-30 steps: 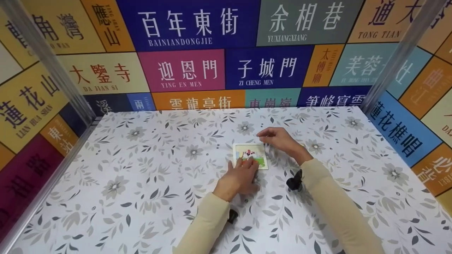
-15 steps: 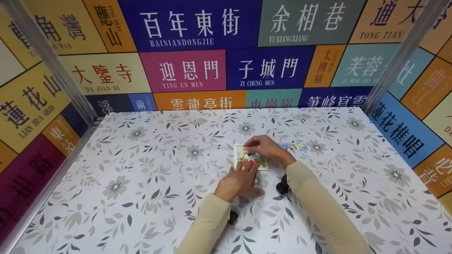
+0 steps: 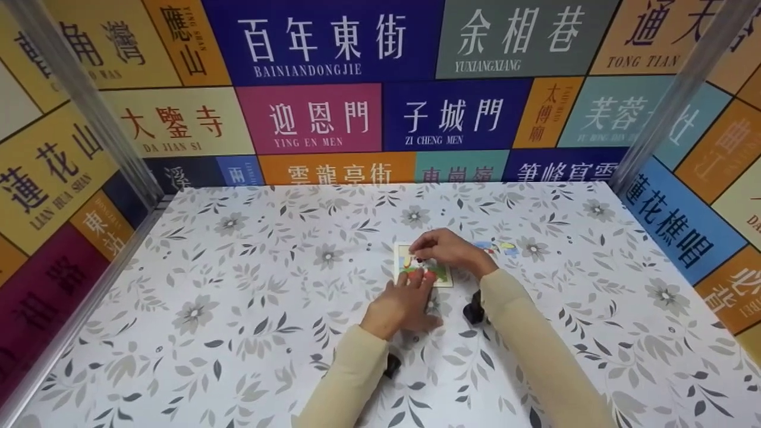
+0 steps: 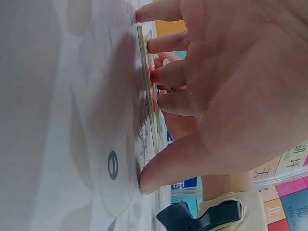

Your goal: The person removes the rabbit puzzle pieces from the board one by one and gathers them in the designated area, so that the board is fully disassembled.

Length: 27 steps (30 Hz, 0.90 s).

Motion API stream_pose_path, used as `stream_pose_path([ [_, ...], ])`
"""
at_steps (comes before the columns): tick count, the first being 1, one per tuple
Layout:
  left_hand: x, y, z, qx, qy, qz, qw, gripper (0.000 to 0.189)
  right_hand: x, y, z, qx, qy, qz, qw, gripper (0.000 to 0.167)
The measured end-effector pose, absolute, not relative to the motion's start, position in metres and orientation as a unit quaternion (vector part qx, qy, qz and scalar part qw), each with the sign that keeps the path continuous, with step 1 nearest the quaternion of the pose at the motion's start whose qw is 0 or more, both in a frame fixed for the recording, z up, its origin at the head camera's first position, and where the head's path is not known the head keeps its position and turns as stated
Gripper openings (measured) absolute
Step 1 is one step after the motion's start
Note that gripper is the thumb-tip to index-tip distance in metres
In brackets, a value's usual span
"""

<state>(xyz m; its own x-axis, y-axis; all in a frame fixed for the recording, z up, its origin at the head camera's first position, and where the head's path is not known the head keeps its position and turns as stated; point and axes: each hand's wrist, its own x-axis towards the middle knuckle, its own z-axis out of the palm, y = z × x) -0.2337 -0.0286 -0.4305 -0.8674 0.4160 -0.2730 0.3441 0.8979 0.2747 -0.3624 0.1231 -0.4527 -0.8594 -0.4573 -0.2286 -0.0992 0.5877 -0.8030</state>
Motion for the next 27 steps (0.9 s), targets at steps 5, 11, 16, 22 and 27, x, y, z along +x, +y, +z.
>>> stream_pose_path([
  [5, -0.2326, -0.0292, -0.4325, 0.200, 0.961, 0.101, 0.161, 0.086, -0.3612, 0.1213, -0.4524, -0.176, 0.868, -0.410, 0.216, 0.023],
  [11, -0.2342, -0.0301, -0.4312, 0.193, 0.961, 0.102, 0.169, 0.087, -0.3613, 0.1189, -0.4493, -0.198, 0.876, -0.384, 0.215, 0.023],
  [16, -0.2353, -0.0312, -0.4308, 0.187, 0.961, 0.105, 0.174, 0.088, -0.3629, 0.1179, -0.4482, -0.199, 0.876, -0.380, 0.223, 0.023],
  [22, -0.2347, -0.0295, -0.4309, 0.186, 0.960, 0.106, 0.180, 0.088, -0.3626, 0.1203, -0.4487, -0.205, 0.868, -0.394, 0.223, 0.026],
  [27, -0.2340, -0.0265, -0.4310, 0.181, 0.962, 0.103, 0.176, 0.089, -0.3623, 0.1220, -0.4502, -0.198, 0.863, -0.407, 0.224, 0.024],
])
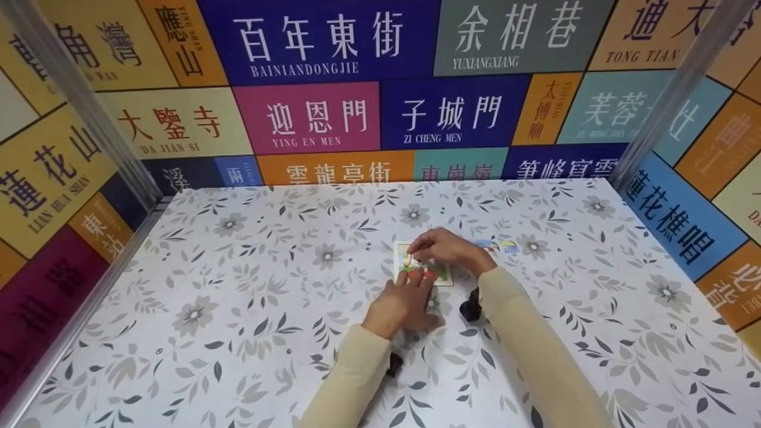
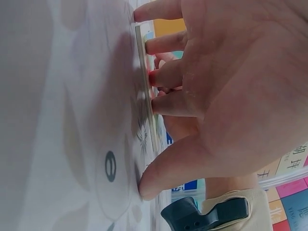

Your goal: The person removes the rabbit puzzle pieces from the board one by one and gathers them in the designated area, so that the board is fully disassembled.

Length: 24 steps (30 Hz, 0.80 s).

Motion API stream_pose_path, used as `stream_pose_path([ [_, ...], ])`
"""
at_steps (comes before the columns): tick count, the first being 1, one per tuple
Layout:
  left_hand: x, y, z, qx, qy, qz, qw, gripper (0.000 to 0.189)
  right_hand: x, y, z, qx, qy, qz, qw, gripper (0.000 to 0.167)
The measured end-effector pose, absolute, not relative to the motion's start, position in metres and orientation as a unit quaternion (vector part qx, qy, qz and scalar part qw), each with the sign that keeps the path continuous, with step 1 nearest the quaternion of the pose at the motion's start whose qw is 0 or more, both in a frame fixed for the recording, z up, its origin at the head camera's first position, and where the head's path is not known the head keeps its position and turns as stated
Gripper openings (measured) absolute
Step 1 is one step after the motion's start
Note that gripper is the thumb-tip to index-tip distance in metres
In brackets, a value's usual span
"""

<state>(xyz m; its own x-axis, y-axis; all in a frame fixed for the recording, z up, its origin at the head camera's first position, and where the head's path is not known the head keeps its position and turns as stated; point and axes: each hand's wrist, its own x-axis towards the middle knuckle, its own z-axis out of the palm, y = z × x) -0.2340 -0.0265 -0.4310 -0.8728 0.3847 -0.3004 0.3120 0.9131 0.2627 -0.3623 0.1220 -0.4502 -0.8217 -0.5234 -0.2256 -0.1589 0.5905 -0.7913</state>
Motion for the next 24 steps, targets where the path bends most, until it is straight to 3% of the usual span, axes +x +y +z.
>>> stream_pose_path([
  [17, -0.237, -0.025, -0.429, 0.176, 0.963, 0.097, 0.181, 0.090, -0.355, 0.120, -0.452, -0.176, 0.859, -0.444, 0.183, 0.017],
  [24, -0.239, -0.024, -0.431, 0.181, 0.964, 0.094, 0.172, 0.087, -0.350, 0.121, -0.442, -0.190, 0.857, -0.467, 0.104, 0.019],
])
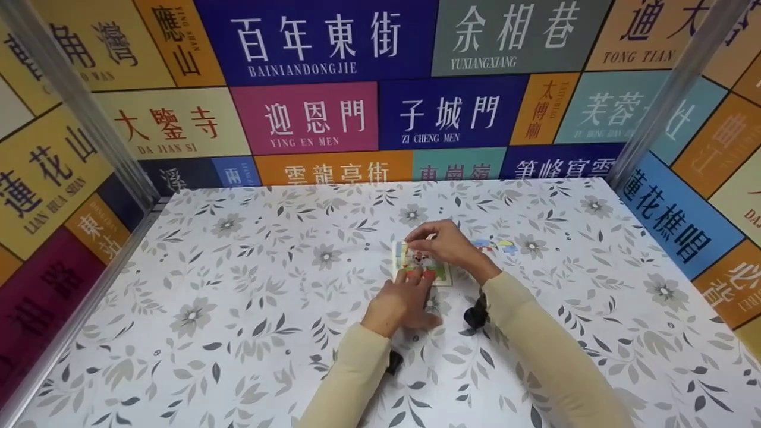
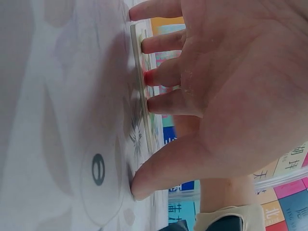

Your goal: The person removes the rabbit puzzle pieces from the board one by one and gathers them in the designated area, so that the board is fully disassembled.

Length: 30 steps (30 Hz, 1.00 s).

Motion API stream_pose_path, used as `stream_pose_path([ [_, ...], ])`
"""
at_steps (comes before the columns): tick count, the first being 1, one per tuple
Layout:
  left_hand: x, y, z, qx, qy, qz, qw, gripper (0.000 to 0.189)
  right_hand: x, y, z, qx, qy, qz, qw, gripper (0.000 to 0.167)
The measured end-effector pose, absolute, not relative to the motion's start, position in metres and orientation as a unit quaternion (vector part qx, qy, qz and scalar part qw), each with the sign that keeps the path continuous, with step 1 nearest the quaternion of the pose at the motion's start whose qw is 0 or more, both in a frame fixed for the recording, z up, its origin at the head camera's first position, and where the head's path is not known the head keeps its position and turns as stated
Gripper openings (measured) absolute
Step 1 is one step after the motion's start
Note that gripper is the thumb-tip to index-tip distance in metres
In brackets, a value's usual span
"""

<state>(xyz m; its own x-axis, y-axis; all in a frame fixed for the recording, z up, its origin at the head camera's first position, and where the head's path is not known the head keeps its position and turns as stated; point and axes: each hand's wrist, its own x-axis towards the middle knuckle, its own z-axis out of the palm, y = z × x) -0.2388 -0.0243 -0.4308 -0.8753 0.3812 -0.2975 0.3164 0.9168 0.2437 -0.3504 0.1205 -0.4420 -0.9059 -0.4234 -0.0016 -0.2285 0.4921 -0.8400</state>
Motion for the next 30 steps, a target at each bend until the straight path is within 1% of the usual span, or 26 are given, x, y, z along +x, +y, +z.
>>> stream_pose_path([
  [2, -0.239, -0.024, -0.431, 0.179, 0.963, 0.095, 0.176, 0.087, -0.349, 0.123, -0.433, -0.185, 0.852, -0.482, 0.084, 0.020],
  [4, -0.239, -0.024, -0.431, 0.175, 0.963, 0.097, 0.178, 0.087, -0.347, 0.128, -0.424, -0.177, 0.851, -0.489, 0.075, 0.023],
  [8, -0.237, -0.025, -0.432, 0.170, 0.965, 0.103, 0.174, 0.087, -0.344, 0.141, -0.413, -0.160, 0.846, -0.502, 0.084, 0.025],
  [11, -0.236, -0.025, -0.431, 0.171, 0.965, 0.104, 0.168, 0.086, -0.340, 0.154, -0.410, -0.155, 0.845, -0.506, 0.074, 0.025],
  [15, -0.236, -0.022, -0.431, 0.166, 0.964, 0.108, 0.175, 0.087, -0.333, 0.174, -0.410, -0.144, 0.851, -0.504, 0.045, 0.027],
  [17, -0.237, -0.022, -0.431, 0.162, 0.964, 0.110, 0.181, 0.087, -0.330, 0.183, -0.412, -0.134, 0.854, -0.501, 0.039, 0.029],
  [20, -0.237, -0.021, -0.431, 0.160, 0.964, 0.114, 0.182, 0.087, -0.329, 0.196, -0.417, -0.116, 0.861, -0.493, 0.047, 0.029],
  [26, -0.236, -0.022, -0.431, 0.157, 0.963, 0.117, 0.183, 0.086, -0.333, 0.215, -0.431, -0.096, 0.875, -0.467, 0.082, 0.028],
  [30, -0.235, -0.024, -0.430, 0.170, 0.965, 0.107, 0.168, 0.085, -0.336, 0.223, -0.442, -0.100, 0.881, -0.452, 0.096, 0.028],
])
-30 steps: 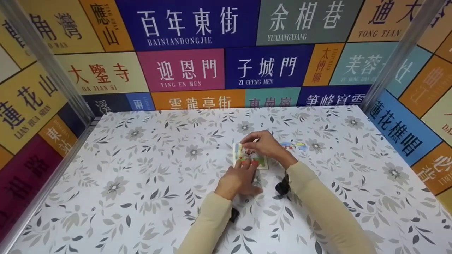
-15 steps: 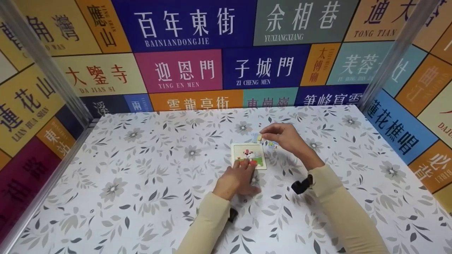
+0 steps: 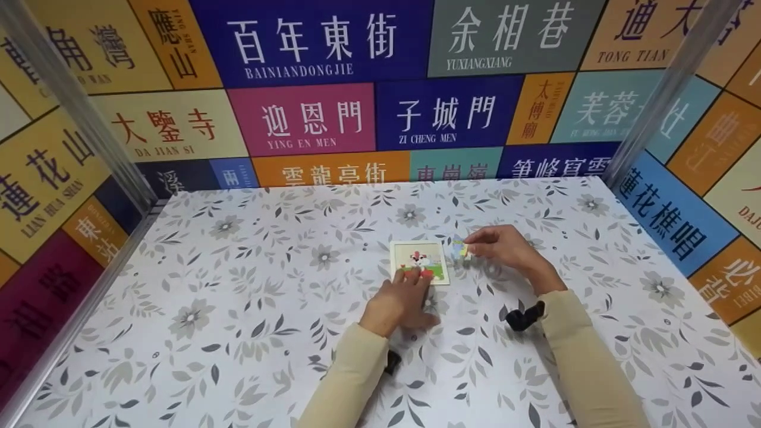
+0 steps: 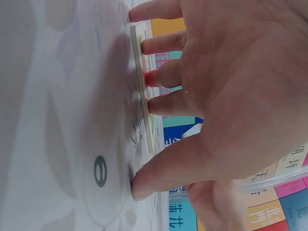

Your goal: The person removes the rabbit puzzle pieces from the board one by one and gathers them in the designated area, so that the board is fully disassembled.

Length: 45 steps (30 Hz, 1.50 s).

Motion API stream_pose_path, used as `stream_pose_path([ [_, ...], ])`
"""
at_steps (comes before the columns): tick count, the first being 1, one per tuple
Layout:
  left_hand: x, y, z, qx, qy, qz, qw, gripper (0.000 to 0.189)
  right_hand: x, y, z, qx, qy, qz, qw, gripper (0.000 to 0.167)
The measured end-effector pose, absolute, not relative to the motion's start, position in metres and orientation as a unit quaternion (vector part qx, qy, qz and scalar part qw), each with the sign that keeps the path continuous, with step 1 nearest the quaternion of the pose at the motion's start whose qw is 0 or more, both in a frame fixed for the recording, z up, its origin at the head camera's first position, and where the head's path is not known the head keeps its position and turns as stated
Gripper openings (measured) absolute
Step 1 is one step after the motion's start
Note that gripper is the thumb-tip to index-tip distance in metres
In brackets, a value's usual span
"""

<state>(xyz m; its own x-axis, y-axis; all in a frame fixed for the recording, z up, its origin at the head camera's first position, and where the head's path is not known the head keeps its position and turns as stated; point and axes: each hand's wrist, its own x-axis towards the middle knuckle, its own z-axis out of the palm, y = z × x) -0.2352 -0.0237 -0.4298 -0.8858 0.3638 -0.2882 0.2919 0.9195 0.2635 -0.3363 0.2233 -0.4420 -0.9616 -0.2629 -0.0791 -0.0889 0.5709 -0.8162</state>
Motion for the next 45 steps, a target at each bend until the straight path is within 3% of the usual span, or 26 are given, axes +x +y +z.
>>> stream_pose_path([
  [16, -0.235, -0.024, -0.429, 0.173, 0.963, 0.108, 0.178, 0.086, -0.336, 0.219, -0.456, -0.063, 0.912, -0.397, 0.086, 0.023],
  [27, -0.235, -0.025, -0.431, 0.178, 0.963, 0.109, 0.168, 0.086, -0.335, 0.215, -0.456, -0.084, 0.926, -0.361, 0.072, 0.014],
  [45, -0.239, -0.025, -0.429, 0.182, 0.960, 0.107, 0.185, 0.080, -0.326, 0.202, -0.439, -0.097, 0.926, -0.353, 0.093, 0.019],
])
